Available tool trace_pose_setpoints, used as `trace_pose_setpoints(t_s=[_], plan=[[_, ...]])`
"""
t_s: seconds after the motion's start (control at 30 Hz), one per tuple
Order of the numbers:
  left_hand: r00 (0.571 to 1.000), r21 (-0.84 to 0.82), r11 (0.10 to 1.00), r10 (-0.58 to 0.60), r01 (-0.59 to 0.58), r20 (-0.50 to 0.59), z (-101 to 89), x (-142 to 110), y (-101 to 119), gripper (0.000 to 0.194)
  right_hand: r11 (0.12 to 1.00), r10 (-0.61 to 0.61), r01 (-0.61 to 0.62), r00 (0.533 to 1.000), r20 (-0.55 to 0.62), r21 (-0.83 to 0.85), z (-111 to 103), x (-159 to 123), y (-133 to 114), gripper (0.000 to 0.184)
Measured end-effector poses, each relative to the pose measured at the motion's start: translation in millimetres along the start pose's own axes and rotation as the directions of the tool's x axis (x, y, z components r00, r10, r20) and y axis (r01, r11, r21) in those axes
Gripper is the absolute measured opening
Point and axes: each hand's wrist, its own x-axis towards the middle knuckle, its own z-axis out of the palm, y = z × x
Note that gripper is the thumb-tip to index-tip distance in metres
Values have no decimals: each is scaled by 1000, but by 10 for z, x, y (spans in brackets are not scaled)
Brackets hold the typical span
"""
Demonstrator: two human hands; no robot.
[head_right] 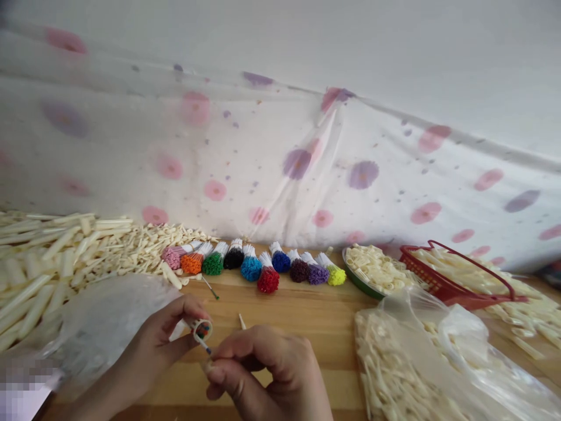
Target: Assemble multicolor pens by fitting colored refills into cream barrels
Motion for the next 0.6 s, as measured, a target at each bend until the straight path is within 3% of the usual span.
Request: trace_pose_setpoints(t_s=[0.1, 0.27, 0.4, 0.6], plan=[[999, -1, 999, -52, 52, 8, 10, -6, 40, 10, 999, 27, -27, 1000, -15, 18, 31, 0, 22, 9], [992, 31, 991, -127, 126, 16, 1, -16, 81, 8, 961, 207, -198, 978, -27, 194, 42, 39, 98, 13], [988, 33, 988, -151, 150, 15, -6, -20, 119, 8, 879, 290, -298, 954, 79, 372, -1, 158, 251, 17], [984, 24, 985, -172, 171, 44, 22, -33, 191, 7, 825, 339, -379, 925, 169, 418, 70, 284, 450, 28]])
